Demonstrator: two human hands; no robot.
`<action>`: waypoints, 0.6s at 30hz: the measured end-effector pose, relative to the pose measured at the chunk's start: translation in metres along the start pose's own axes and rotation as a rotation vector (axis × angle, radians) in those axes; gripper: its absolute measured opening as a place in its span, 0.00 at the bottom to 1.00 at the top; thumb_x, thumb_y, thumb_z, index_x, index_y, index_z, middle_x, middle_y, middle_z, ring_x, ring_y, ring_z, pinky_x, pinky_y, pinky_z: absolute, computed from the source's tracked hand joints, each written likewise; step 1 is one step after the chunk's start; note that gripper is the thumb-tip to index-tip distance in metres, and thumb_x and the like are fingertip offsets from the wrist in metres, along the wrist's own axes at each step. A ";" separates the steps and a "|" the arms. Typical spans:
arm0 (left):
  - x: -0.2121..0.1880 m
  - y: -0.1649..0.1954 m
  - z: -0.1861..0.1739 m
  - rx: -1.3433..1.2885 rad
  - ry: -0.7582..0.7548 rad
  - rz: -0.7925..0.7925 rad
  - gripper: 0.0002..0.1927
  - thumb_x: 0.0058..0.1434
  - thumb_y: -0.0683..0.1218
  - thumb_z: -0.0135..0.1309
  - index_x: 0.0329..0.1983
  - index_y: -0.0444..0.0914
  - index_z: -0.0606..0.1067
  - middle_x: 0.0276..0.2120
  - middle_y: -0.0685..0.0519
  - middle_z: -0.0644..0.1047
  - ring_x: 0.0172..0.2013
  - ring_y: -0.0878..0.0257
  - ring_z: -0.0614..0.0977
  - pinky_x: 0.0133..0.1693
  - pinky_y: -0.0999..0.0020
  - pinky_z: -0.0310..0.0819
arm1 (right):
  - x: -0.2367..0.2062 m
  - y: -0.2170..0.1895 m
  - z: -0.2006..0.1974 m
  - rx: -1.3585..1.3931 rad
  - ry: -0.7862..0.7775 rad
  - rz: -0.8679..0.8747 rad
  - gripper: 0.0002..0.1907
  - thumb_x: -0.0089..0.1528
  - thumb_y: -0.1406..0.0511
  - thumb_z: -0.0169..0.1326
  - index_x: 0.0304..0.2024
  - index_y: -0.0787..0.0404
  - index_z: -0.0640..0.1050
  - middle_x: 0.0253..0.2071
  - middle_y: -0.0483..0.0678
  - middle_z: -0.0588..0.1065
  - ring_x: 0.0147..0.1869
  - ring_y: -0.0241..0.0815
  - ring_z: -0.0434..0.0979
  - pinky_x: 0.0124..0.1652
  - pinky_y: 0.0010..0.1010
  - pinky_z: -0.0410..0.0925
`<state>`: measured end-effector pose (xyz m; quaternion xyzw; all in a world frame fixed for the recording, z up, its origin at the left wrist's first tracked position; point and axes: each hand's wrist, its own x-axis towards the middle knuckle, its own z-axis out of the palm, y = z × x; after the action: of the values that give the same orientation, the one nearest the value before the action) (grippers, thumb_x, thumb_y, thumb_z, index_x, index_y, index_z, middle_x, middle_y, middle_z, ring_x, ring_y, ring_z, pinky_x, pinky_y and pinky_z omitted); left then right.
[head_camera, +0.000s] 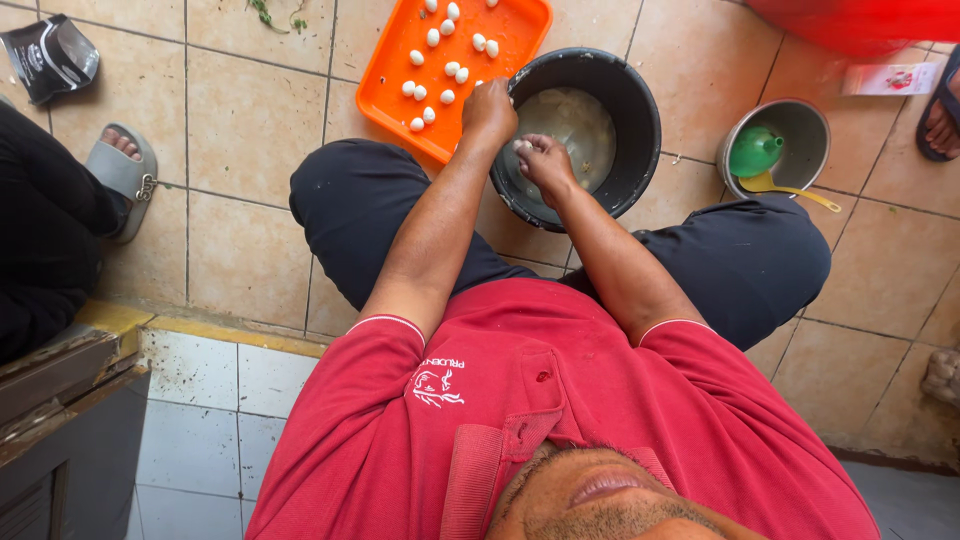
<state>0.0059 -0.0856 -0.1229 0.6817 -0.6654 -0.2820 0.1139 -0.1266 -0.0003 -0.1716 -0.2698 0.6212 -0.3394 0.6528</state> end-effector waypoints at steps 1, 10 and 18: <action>0.000 0.001 -0.001 0.010 -0.016 -0.008 0.08 0.60 0.42 0.54 0.42 0.36 0.78 0.41 0.38 0.81 0.47 0.41 0.81 0.49 0.47 0.75 | -0.001 -0.003 -0.003 -0.045 -0.013 -0.036 0.19 0.66 0.67 0.59 0.58 0.70 0.76 0.36 0.44 0.75 0.33 0.32 0.71 0.32 0.25 0.67; 0.003 0.006 -0.010 0.015 -0.033 -0.044 0.10 0.61 0.41 0.53 0.45 0.38 0.77 0.42 0.39 0.81 0.48 0.42 0.81 0.50 0.48 0.75 | -0.006 0.007 0.005 -0.383 0.092 -0.271 0.17 0.67 0.67 0.57 0.57 0.68 0.78 0.44 0.48 0.81 0.40 0.33 0.78 0.40 0.27 0.71; -0.002 0.005 -0.016 0.008 -0.031 -0.058 0.09 0.61 0.42 0.53 0.44 0.38 0.78 0.42 0.38 0.81 0.48 0.41 0.81 0.50 0.48 0.75 | -0.022 0.003 0.023 -0.503 -0.101 -0.303 0.18 0.68 0.67 0.55 0.60 0.67 0.77 0.50 0.47 0.80 0.50 0.30 0.79 0.49 0.24 0.70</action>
<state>0.0103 -0.0873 -0.1069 0.6966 -0.6483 -0.2930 0.0924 -0.1039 0.0170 -0.1585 -0.5292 0.6051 -0.2546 0.5376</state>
